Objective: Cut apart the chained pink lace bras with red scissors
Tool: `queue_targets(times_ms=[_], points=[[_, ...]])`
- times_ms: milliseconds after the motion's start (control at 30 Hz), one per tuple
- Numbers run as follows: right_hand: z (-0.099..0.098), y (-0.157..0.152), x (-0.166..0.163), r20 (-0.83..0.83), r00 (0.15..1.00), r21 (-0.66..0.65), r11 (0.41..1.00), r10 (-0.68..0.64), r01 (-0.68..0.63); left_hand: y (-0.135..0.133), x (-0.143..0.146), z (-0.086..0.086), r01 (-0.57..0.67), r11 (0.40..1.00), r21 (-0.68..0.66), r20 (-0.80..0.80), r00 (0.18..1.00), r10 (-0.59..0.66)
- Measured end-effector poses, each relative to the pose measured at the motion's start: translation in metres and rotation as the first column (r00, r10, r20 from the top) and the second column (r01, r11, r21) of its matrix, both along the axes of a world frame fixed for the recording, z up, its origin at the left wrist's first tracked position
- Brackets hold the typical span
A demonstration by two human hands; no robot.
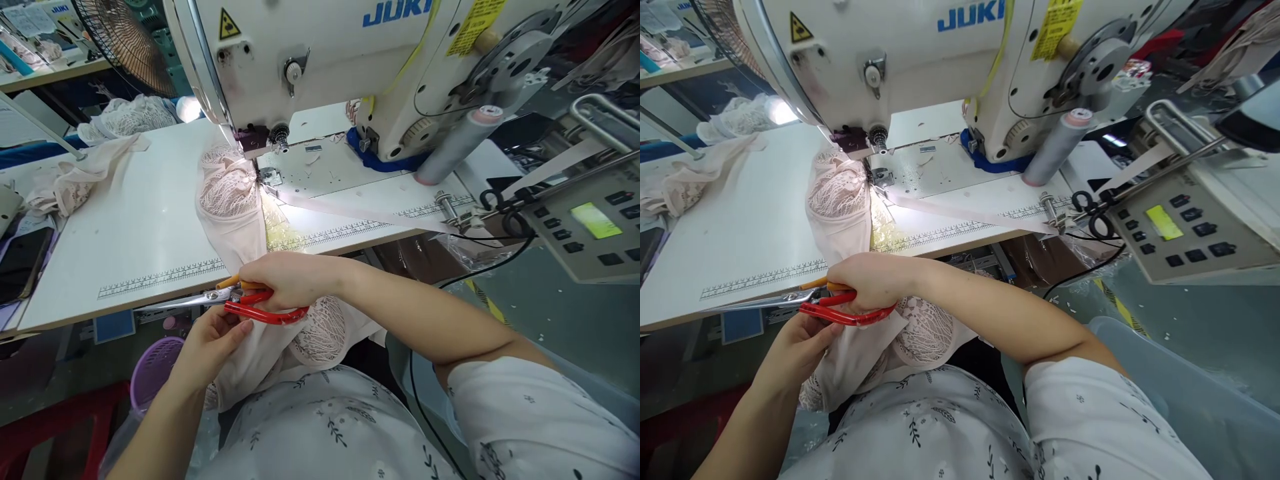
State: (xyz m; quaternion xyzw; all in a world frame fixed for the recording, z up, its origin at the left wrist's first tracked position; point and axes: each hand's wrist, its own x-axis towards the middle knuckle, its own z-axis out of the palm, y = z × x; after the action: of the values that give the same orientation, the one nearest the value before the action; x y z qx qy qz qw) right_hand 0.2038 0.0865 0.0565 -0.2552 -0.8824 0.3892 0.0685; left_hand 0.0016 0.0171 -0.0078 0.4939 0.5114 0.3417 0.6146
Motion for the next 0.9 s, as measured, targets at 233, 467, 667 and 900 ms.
queue_targets(times_ms=[233,467,667,900], points=[[-0.010,-0.006,-0.002,-0.107,0.990,-0.020,0.996,-0.090,0.089,-0.004,-0.002,-0.010,0.092,0.995,-0.030,0.057,0.994,-0.090],[-0.036,-0.060,0.019,-0.335,0.804,-0.378,0.852,-0.490,0.362,-0.013,0.003,-0.002,-0.093,0.995,-0.041,-0.022,0.995,0.092],[-0.062,-0.099,0.038,0.105,0.957,-0.347,0.892,-0.270,0.290,-0.015,0.008,0.007,-0.145,0.989,0.026,-0.103,0.984,0.147],[-0.064,-0.101,0.019,0.159,0.937,-0.336,0.876,-0.310,0.347,-0.018,0.018,0.016,-0.104,0.993,0.054,-0.098,0.989,0.109]])
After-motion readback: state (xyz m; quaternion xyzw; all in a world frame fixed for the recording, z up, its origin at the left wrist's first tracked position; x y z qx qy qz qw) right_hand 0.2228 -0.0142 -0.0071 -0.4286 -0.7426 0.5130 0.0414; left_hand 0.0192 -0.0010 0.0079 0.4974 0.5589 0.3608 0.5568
